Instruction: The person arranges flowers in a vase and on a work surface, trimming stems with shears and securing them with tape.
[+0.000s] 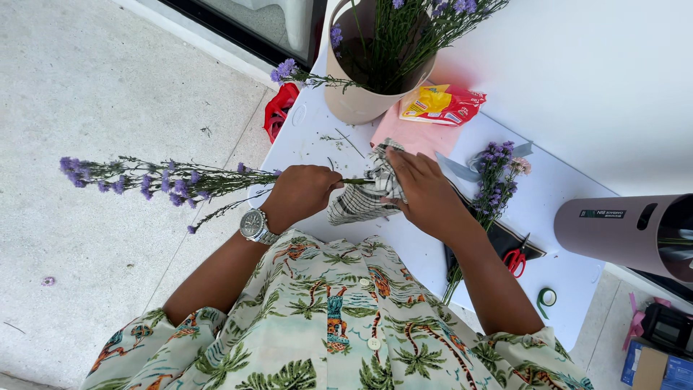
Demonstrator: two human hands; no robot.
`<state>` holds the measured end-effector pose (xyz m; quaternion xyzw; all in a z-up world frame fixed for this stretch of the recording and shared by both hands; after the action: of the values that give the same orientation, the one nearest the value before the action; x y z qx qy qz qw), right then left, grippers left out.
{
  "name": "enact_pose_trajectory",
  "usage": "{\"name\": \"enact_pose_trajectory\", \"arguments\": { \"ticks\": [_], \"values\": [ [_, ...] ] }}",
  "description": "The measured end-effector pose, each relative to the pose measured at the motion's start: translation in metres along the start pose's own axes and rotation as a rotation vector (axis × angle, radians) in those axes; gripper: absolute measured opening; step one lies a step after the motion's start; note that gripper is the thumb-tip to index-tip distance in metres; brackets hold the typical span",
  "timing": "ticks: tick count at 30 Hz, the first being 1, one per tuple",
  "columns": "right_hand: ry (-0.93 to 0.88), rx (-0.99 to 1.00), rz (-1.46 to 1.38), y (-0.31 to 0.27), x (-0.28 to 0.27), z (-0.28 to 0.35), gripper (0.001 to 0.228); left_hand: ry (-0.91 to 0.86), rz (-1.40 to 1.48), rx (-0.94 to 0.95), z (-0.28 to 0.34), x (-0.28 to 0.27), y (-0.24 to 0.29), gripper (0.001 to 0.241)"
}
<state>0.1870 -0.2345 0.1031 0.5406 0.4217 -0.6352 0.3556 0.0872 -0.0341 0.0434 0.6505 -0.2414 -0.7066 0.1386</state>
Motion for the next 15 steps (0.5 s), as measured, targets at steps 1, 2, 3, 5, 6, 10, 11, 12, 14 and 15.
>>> {"name": "enact_pose_trajectory", "arguments": {
  "ticks": [1, 2, 3, 5, 6, 10, 11, 12, 14, 15],
  "values": [
    [-0.003, -0.003, 0.0, 0.0, -0.008, 0.0, 0.093, 0.001, 0.002, -0.004, 0.003, -0.006, 0.001, 0.018],
    [0.081, 0.025, 0.012, 0.002, -0.02, 0.0, 0.09, 0.033, 0.06, -0.012, 0.007, -0.014, 0.001, 0.019],
    [0.166, 0.057, 0.024, 0.003, -0.033, 0.001, 0.09, 0.063, 0.117, -0.017, 0.009, -0.022, 0.002, 0.02],
    [0.063, 0.062, -0.048, 0.012, -0.004, -0.006, 0.086, 0.129, 0.16, 0.003, 0.01, -0.02, 0.0, 0.018],
    [-0.039, 0.065, -0.12, 0.016, 0.013, -0.009, 0.083, 0.196, 0.203, 0.024, 0.011, -0.021, -0.001, 0.016],
    [-0.049, 0.009, -0.01, 0.034, 0.059, -0.018, 0.05, 0.159, 0.077, 0.043, 0.009, -0.014, -0.003, 0.018],
    [-0.091, 0.035, 0.043, 0.034, 0.06, -0.019, 0.049, 0.095, -0.002, 0.026, 0.008, -0.006, -0.003, 0.034],
    [-0.132, 0.06, 0.096, 0.034, 0.061, -0.019, 0.047, 0.03, -0.081, 0.008, 0.008, 0.003, -0.005, 0.051],
    [-0.132, 0.071, 0.098, 0.031, 0.056, -0.019, 0.047, 0.061, -0.072, 0.037, 0.005, -0.012, 0.009, 0.066],
    [-0.133, 0.08, 0.099, 0.029, 0.054, -0.019, 0.046, 0.092, -0.062, 0.063, 0.004, -0.019, 0.017, 0.081]
  ]
}}
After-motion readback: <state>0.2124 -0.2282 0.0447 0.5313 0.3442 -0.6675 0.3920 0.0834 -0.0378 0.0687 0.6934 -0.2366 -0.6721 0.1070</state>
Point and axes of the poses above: each hand's wrist, its own z-axis away from the middle knuckle, its own x-axis out of the palm, y = z × x, the point moved 6 cm from there along -z, towards the middle knuckle, and after that the axes turned 1 degree about x, right-handed, at the moved point
